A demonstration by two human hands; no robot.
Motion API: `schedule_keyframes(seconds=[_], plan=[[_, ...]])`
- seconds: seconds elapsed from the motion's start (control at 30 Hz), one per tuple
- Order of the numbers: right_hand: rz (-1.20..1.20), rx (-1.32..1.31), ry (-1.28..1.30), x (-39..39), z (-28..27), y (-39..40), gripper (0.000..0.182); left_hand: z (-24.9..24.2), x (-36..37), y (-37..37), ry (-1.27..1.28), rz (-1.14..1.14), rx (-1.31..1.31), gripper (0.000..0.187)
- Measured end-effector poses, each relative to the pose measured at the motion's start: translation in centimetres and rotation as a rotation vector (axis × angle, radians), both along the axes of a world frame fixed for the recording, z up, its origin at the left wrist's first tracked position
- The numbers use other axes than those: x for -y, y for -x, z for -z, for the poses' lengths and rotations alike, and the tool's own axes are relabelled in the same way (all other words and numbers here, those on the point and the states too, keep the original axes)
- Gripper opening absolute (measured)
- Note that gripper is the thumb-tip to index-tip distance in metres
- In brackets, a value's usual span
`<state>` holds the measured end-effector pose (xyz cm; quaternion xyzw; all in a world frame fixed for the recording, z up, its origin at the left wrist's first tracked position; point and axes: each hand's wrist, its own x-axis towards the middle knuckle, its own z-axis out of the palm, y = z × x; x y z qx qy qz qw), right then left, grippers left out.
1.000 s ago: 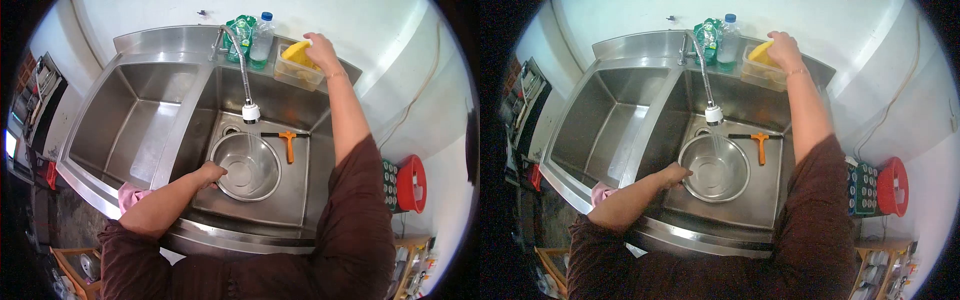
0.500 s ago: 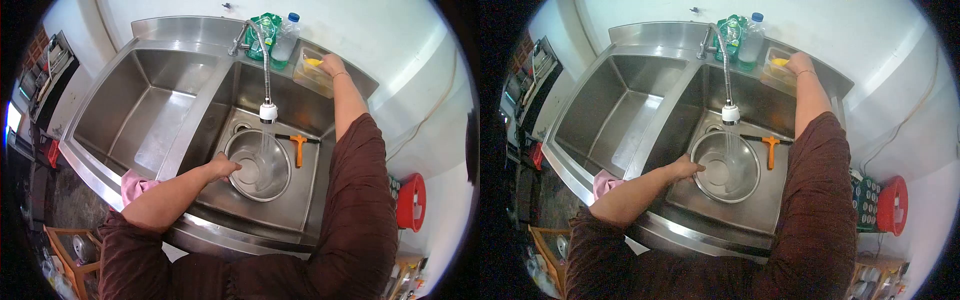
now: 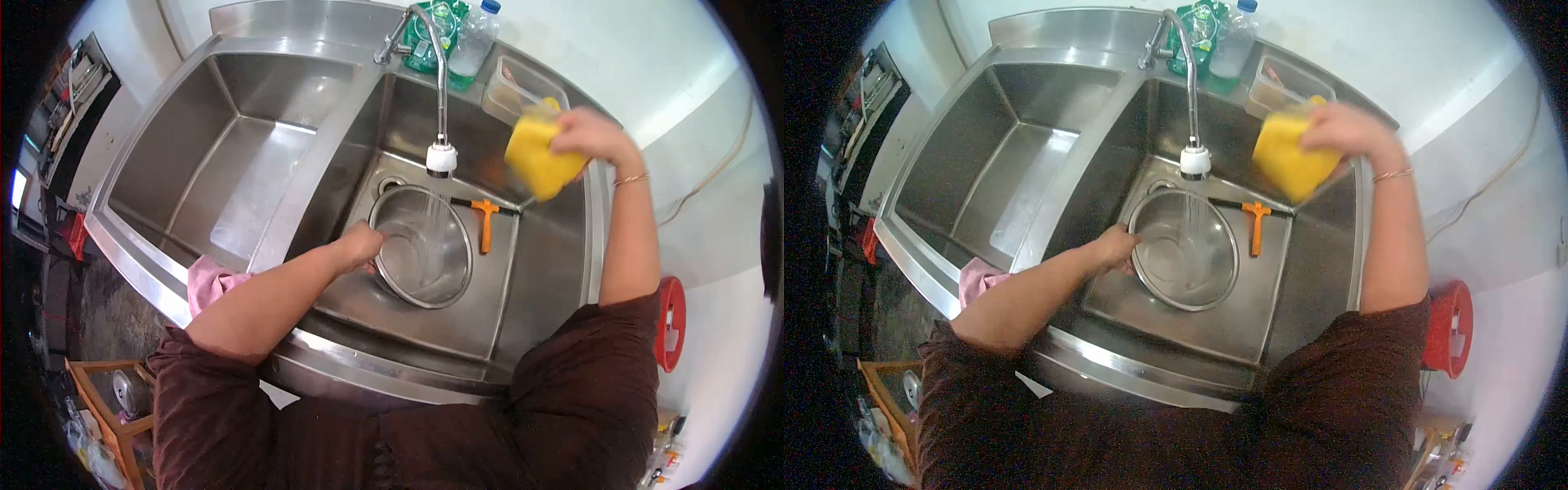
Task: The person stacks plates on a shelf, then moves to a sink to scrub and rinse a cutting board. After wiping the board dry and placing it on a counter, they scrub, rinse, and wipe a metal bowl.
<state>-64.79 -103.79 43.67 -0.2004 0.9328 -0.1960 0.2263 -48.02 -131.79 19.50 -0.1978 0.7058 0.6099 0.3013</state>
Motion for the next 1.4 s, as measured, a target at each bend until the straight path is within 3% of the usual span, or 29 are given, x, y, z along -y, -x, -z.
schedule_keyframes(seconds=[0.03,0.1,0.13,0.17,0.2,0.27,0.33,0.37,0.4,0.47,0.53,0.57,0.63,0.67,0.73,0.77,0.83,0.87,0.93,1.0,1.07,1.2,1.27,1.3,1.37,1.4], plan=[[-0.038,0.172,-0.103,1.9,1.7,-2.5,0.025,0.0,-0.1,0.0,0.009,-0.06,0.0,0.038],[-0.291,0.103,-0.344,4.4,8.1,-5.2,0.032,0.0,-0.5,-0.3,-0.003,-0.176,-0.015,0.043],[-0.392,0.101,-0.447,4.5,14.8,-4.6,0.036,-0.4,-0.6,-0.5,-0.002,-0.176,-0.01,0.043],[-0.256,0.164,-0.475,6.2,16.8,-7.0,0.037,-1.0,-0.6,-0.6,0.076,-0.17,-0.007,0.044],[-0.405,-0.064,-0.346,6.3,22.3,-7.7,0.034,-1.3,-0.6,-0.7,0.154,-0.165,-0.005,0.045],[-0.217,0.19,0.057,8.4,26.0,-11.8,0.03,-0.6,-0.9,-0.8,0.181,-0.166,-0.012,0.046],[-0.403,-0.089,0.407,10.2,31.7,-15.6,0.034,-0.6,-0.8,-0.9,0.212,-0.169,-0.016,0.048],[-0.407,-0.085,0.412,12.2,32.6,-16.2,0.034,-1.1,-0.9,-1.1,0.373,-0.088,-0.002,0.052],[-0.321,-0.057,0.48,13.9,33.4,-17.0,0.033,-1.8,-1.0,-1.5,0.527,-0.006,0.016,0.056],[-0.237,-0.015,0.546,15.0,33.2,-17.2,0.032,-2.9,-1.0,-2.0,0.529,0.045,-0.037,0.057],[-0.351,-0.348,0.421,15.2,31.4,-14.8,0.033,-2.8,-1.4,-1.8,0.431,0.024,-0.058,0.056],[-0.352,-0.347,0.421,15.3,32.8,-13.4,0.033,-2.3,-1.3,-2.0,0.502,0.075,-0.106,0.055],[-0.419,-0.727,0.396,15.3,35.5,-10.9,0.03,-2.4,-1.3,-1.8,0.491,0.064,-0.093,0.055],[-0.417,-0.729,0.397,15.0,35.3,-10.2,0.03,-2.6,-1.3,-1.6,0.482,0.052,-0.081,0.055],[-0.344,-0.557,0.073,14.2,34.4,-9.2,0.028,-2.8,-1.1,-1.4,0.501,0.071,-0.103,0.053],[-0.347,-0.554,0.073,13.7,35.0,-9.0,0.028,-2.7,-1.1,-1.5,0.513,0.091,-0.124,0.051],[0.268,-0.218,0.202,13.4,36.1,-8.7,0.03,-2.4,-1.1,-1.5,0.462,0.017,-0.09,0.051],[0.265,-0.22,0.204,13.5,36.1,-8.6,0.03,-2.3,-1.0,-1.4,0.411,-0.062,-0.06,0.051],[0.503,-0.018,0.237,13.2,35.6,-8.9,0.038,-2.1,-0.8,-1.1,0.427,-0.063,-0.059,0.052],[0.296,0.034,0.256,14.1,32.0,-12.8,0.044,-2.6,-1.3,-1.3,0.436,-0.044,-0.057,0.052],[0.132,-0.119,0.377,15.2,33.1,-17.5,0.048,-4.3,-1.6,-1.7,0.449,-0.054,-0.052,0.051],[-0.027,-0.071,0.54,16.0,32.9,-17.1,0.049,-2.4,-1.5,-2.1,0.531,0.017,-0.177,0.043],[-0.34,-0.523,0.299,15.3,35.9,-14.1,0.055,-2.7,-1.3,-2.1,0.58,0.065,-0.215,0.039],[-0.343,-0.518,0.3,14.4,36.1,-12.8,0.055,-3.4,-1.2,-2.0,0.548,0.099,-0.198,0.039],[-0.528,-0.832,0.009,12.3,36.0,-10.6,0.058,-3.5,-1.0,-1.8,0.513,0.132,-0.179,0.038],[-0.531,-0.829,0.008,11.3,36.0,-10.4,0.058,-3.2,-1.0,-1.6,0.546,0.117,-0.213,0.039]])
